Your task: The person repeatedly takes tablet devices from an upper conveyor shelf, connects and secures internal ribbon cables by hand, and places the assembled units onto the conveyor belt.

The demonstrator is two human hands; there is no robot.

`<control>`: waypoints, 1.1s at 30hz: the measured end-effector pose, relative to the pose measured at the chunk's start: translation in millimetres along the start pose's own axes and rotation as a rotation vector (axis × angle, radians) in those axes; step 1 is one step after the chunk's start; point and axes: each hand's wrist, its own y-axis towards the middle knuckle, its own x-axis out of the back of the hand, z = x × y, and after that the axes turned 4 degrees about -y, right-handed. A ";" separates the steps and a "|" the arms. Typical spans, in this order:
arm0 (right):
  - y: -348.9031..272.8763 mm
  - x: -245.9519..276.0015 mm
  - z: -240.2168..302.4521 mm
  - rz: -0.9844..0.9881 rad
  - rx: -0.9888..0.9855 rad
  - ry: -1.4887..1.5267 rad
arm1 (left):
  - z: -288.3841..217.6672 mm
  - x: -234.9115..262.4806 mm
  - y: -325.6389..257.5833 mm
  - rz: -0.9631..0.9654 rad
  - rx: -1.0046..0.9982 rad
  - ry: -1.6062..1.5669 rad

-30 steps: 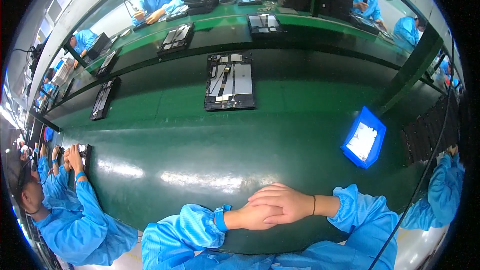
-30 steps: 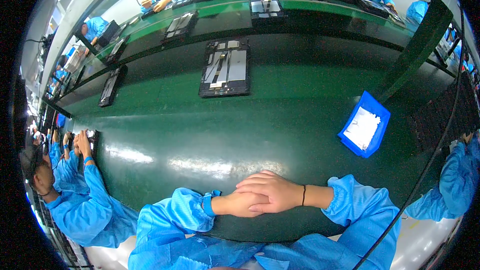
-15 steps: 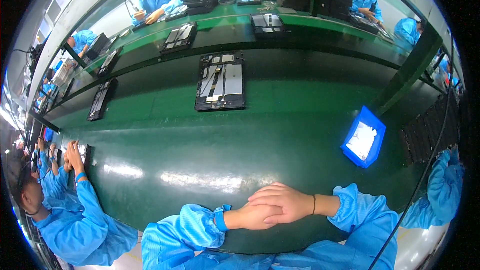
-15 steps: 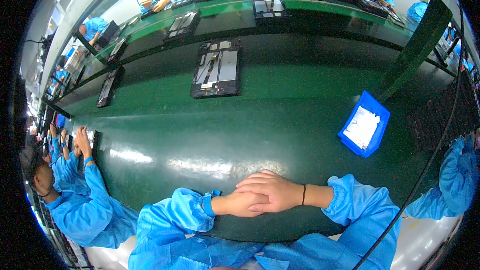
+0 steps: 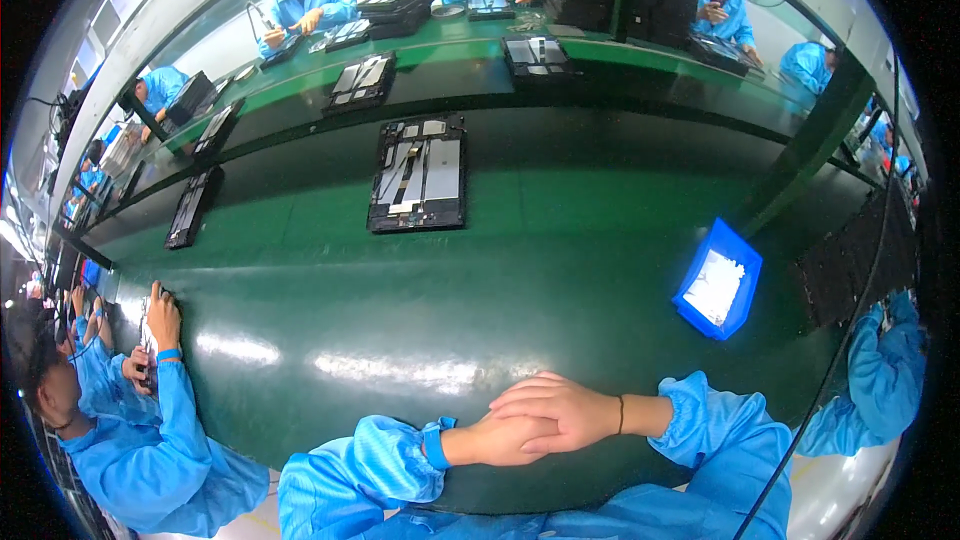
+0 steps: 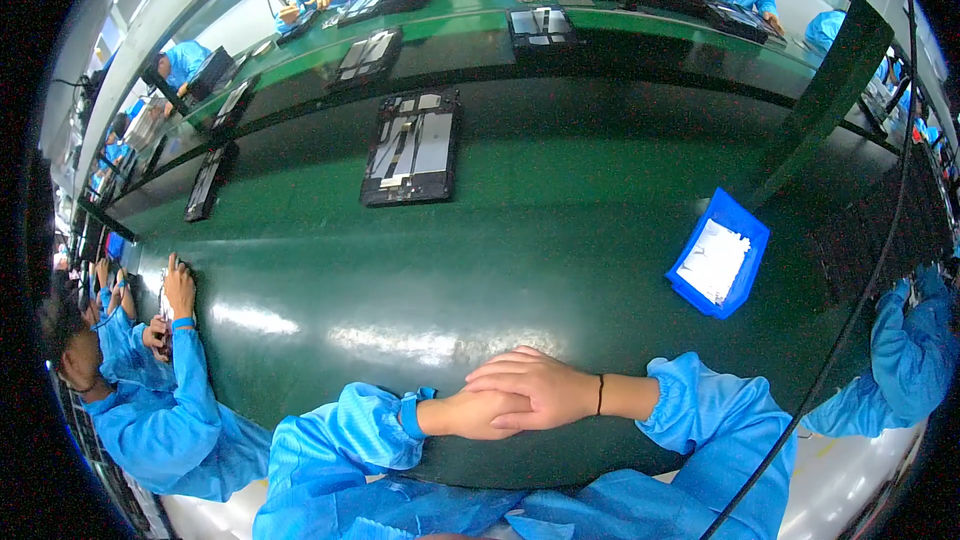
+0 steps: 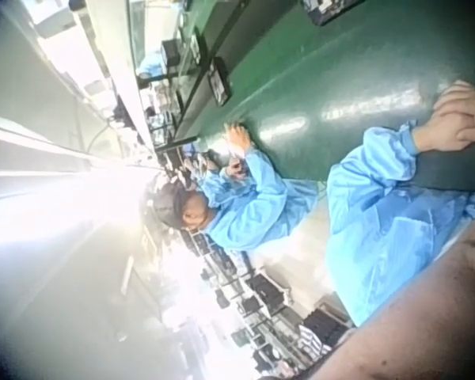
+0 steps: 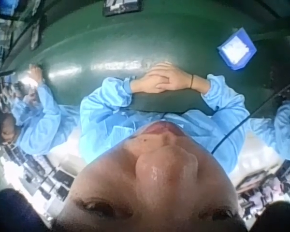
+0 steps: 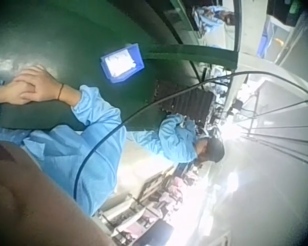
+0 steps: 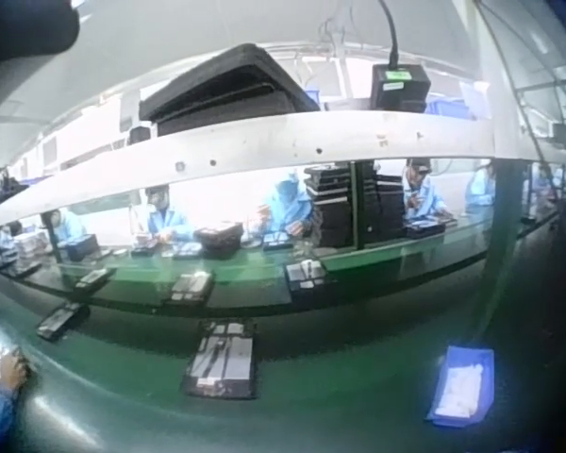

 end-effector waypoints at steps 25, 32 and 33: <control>-8.8 5.8 -4.3 -0.024 0.002 0.023 | 6.0 -9.6 8.4 -0.021 -0.008 0.033; -11.4 8.2 -4.6 -0.029 0.002 0.023 | 4.2 -9.9 11.7 -0.003 0.005 0.007; -11.7 8.7 -4.7 -0.029 0.003 0.024 | 4.6 -10.5 12.3 -0.021 -0.010 0.014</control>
